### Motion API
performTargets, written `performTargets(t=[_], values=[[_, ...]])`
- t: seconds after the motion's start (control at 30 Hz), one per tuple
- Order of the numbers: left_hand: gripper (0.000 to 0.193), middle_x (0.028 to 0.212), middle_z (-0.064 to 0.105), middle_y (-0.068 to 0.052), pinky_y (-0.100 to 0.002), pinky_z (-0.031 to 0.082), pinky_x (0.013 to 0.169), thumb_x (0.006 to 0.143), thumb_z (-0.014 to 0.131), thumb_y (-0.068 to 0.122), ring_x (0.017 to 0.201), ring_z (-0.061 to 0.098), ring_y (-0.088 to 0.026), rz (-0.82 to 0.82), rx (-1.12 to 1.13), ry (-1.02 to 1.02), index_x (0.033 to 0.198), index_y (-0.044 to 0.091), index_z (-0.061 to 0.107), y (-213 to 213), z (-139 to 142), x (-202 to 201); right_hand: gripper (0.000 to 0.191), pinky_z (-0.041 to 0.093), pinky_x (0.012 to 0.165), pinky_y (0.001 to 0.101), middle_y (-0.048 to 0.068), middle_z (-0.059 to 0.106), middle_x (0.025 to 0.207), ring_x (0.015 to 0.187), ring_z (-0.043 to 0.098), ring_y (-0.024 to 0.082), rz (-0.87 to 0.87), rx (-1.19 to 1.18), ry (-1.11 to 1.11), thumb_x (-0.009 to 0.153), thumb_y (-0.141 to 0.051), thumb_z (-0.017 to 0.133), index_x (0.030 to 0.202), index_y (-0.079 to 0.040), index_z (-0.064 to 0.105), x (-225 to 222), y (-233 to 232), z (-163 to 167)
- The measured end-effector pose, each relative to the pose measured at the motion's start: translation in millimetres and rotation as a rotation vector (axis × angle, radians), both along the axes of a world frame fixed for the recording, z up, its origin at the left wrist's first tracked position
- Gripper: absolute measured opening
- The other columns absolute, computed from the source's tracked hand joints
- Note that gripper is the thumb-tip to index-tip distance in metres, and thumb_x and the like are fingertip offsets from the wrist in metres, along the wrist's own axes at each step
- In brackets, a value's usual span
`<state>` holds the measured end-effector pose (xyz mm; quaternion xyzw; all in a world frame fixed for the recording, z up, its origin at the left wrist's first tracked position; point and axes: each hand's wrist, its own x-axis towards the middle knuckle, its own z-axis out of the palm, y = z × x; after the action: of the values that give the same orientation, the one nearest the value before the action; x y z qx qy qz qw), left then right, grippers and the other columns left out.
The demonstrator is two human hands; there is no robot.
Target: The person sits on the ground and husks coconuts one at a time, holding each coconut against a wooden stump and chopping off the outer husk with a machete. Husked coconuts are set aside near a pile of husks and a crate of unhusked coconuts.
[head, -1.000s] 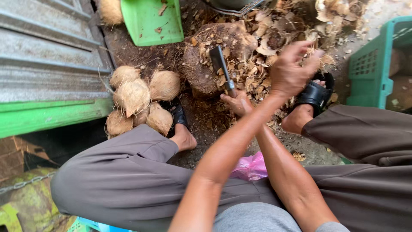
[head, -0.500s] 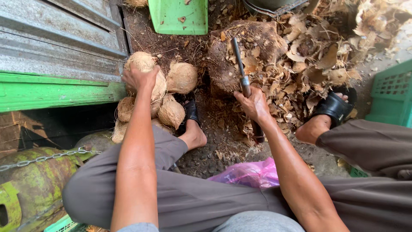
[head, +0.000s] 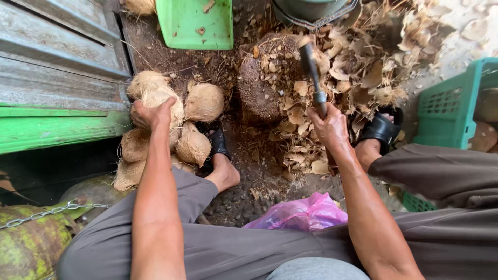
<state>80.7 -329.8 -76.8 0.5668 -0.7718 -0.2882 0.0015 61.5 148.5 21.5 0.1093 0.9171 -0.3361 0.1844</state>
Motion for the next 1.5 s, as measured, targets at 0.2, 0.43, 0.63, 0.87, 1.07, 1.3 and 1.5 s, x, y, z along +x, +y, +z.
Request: performTargets(t=[0.2, 0.43, 0.63, 0.87, 1.07, 1.3, 1.5], values=[[0.117, 0.146, 0.043, -0.020, -0.062, 0.035, 0.109, 0.054, 0.104, 0.040, 0.133, 0.045, -0.038, -0.092, -0.084, 0.342, 0.149, 0.019, 0.038, 32, 50, -48, 0.025, 0.042, 0.043, 0.0383, 0.001, 0.055, 0.069, 0.051, 0.047, 0.014, -0.009, -0.235, -0.037, 0.103, -0.030, 0.065, 0.095, -0.006, 0.062, -17, 9, 6], [0.094, 0.137, 0.061, -0.012, -0.050, 0.061, 0.092, 0.058, 0.098, 0.044, 0.125, 0.064, -0.030, -0.565, 0.228, 0.862, 0.137, 0.021, 0.053, 148, 84, -81, 0.029, 0.049, 0.054, 0.0356, 0.001, 0.062, 0.069, 0.057, 0.055, 0.013, 0.187, -0.001, -0.295, 0.091, -0.037, 0.076, 0.088, -0.009, 0.069, -4, 34, 8], [0.129, 0.142, 0.054, -0.017, -0.055, 0.049, 0.104, 0.046, 0.097, 0.052, 0.129, 0.052, -0.034, -1.185, -0.068, 0.654, 0.153, 0.017, 0.033, 227, 52, -67, 0.028, 0.048, 0.055, 0.0338, 0.001, 0.064, 0.071, 0.060, 0.060, 0.012, -0.022, -0.090, 0.266, 0.100, -0.035, 0.073, 0.093, -0.008, 0.070, -11, 86, 45], [0.076, 0.100, 0.063, -0.008, -0.043, 0.051, 0.084, 0.094, 0.042, 0.082, 0.093, 0.060, -0.024, -0.919, -0.150, 0.423, 0.127, 0.015, 0.054, 232, 16, -73, 0.025, 0.051, 0.047, 0.0240, -0.003, 0.058, 0.071, 0.053, 0.056, 0.007, -0.043, -0.701, 0.463, 0.111, -0.033, 0.062, 0.097, -0.013, 0.055, -9, 41, 110], [0.057, 0.075, 0.059, -0.001, -0.032, 0.037, 0.050, 0.097, 0.034, 0.071, 0.060, 0.052, -0.015, -0.637, -0.180, 0.374, 0.093, 0.019, 0.058, 237, -7, -80, 0.020, 0.046, 0.042, 0.0251, -0.003, 0.055, 0.065, 0.048, 0.050, 0.008, -0.107, -0.863, 0.457, 0.108, -0.027, 0.064, 0.095, -0.013, 0.056, 9, 1, 76], [0.051, 0.081, 0.061, -0.004, -0.033, 0.037, 0.046, 0.100, 0.032, 0.057, 0.057, 0.053, -0.017, -0.720, -0.352, 0.438, 0.086, 0.015, 0.057, 244, -11, -75, 0.028, 0.037, 0.037, 0.0269, -0.003, 0.050, 0.059, 0.044, 0.045, 0.010, -0.086, -0.382, -0.308, 0.102, -0.034, 0.064, 0.087, -0.010, 0.063, 37, -23, 27], [0.049, 0.080, 0.065, -0.007, -0.036, 0.042, 0.053, 0.104, 0.035, 0.054, 0.065, 0.058, -0.020, -0.732, -0.320, 0.412, 0.086, 0.015, 0.058, 245, -13, -66, 0.022, 0.044, 0.041, 0.0248, -0.003, 0.054, 0.062, 0.048, 0.052, 0.007, -0.185, -0.814, 0.418, 0.106, -0.019, 0.060, 0.087, -0.008, 0.059, 16, 6, 52]])
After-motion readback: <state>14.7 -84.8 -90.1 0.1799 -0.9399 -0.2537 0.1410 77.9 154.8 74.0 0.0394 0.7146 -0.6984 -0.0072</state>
